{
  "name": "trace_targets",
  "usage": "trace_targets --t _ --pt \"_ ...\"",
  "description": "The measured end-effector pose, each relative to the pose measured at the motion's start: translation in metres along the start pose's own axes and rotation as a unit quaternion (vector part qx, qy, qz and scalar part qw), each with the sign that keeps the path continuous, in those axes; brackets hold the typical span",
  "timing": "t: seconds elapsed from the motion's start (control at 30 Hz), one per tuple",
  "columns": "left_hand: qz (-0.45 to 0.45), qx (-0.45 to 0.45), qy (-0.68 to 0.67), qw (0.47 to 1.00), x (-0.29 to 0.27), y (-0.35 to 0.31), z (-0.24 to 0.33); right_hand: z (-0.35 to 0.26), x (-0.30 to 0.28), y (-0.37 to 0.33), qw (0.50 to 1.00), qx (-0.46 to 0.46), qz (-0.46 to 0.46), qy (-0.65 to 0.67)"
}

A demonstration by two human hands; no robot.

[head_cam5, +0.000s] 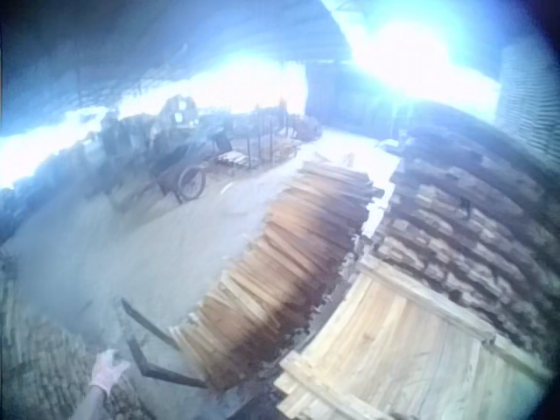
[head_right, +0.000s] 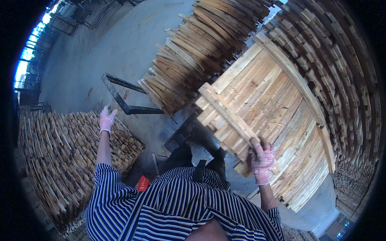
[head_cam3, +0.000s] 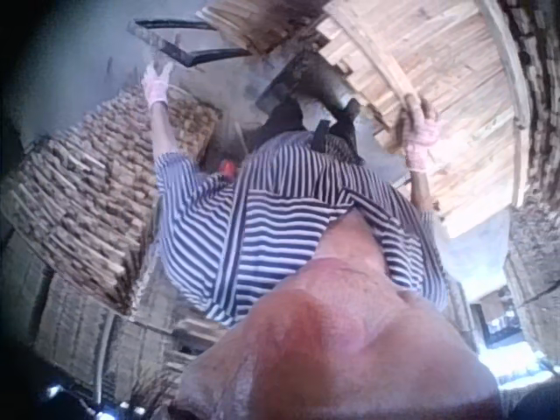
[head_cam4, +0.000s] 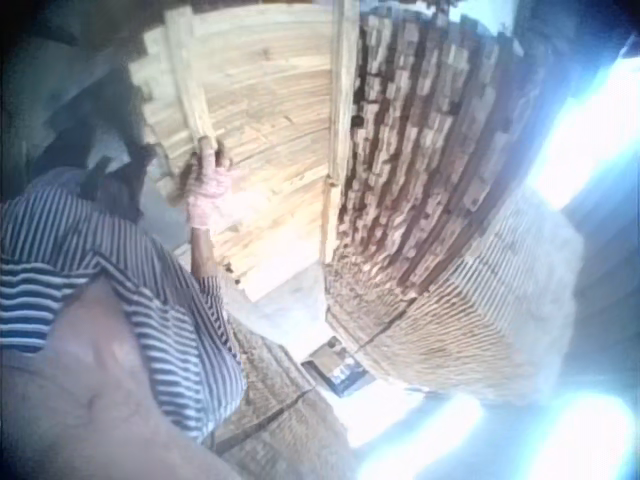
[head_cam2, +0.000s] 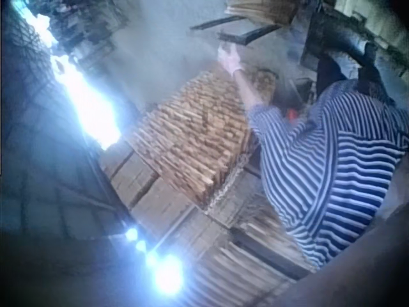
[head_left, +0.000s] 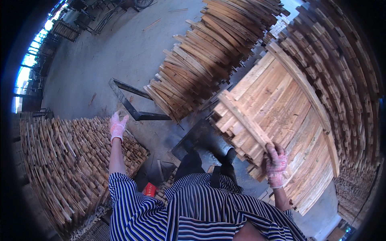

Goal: The person repeatedly picks up small wooden planks from a large pile and places them onto a metal cart. They wear pink gloves and handle the wood by hand, stacking the pieces in a repetitive loop throughout the video.

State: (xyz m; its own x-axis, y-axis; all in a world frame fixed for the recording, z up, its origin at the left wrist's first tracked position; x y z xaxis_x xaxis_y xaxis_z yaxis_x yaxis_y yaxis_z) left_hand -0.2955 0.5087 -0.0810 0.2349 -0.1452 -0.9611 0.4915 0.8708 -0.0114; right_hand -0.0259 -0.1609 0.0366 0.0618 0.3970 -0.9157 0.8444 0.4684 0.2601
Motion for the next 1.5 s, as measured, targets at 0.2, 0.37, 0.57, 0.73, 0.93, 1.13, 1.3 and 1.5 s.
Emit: trace_targets --t 0.2,0.37,0.57,0.73,0.93,1.13,1.3,1.5 --pt "-0.051 -0.078 -0.031 0.995 0.064 0.040 -0.092 -0.109 0.006 0.022 0.996 -0.007 0.031 0.078" --pt "-0.071 -0.158 -0.036 0.984 0.118 0.078 -0.074 -0.240 0.122 0.044 0.959 -0.066 -0.131 0.241" --pt "-0.016 -0.226 -0.014 0.974 0.167 0.112 -0.095 -0.270 0.411 0.055 0.852 0.275 -0.405 0.184" --pt "0.260 -0.085 0.042 0.961 0.237 0.107 -0.147 -0.205 0.596 0.139 0.851 0.374 -0.353 0.101" --pt "0.187 -0.083 -0.055 0.977 0.256 0.084 -0.190 -0.076 0.757 0.247 0.903 0.314 -0.285 -0.071" --pt "0.105 -0.210 -0.290 0.928 0.215 0.104 -0.105 -0.034 0.869 0.283 0.957 0.219 -0.159 -0.104" --pt "0.068 -0.292 -0.222 0.928 0.198 0.116 -0.047 -0.034 0.867 0.264 0.977 0.129 -0.133 -0.101" --pt "0.077 -0.206 -0.073 0.973 0.208 0.112 -0.067 -0.099 0.835 0.176 0.937 0.112 -0.326 0.052"
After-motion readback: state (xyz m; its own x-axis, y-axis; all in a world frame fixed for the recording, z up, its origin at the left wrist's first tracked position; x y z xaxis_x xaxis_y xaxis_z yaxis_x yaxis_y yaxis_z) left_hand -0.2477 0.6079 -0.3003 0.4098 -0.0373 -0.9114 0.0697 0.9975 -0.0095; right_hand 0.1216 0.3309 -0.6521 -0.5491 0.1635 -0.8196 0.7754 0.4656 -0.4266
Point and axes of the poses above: each hand's wrist, its own y-axis towards the middle knuckle, its own x-axis out of the palm, z = x × y, the point moved 3 cm from there along y, towards the middle knuckle, and after that the axes turned 7 degrees about z, right-handed, at the moved point
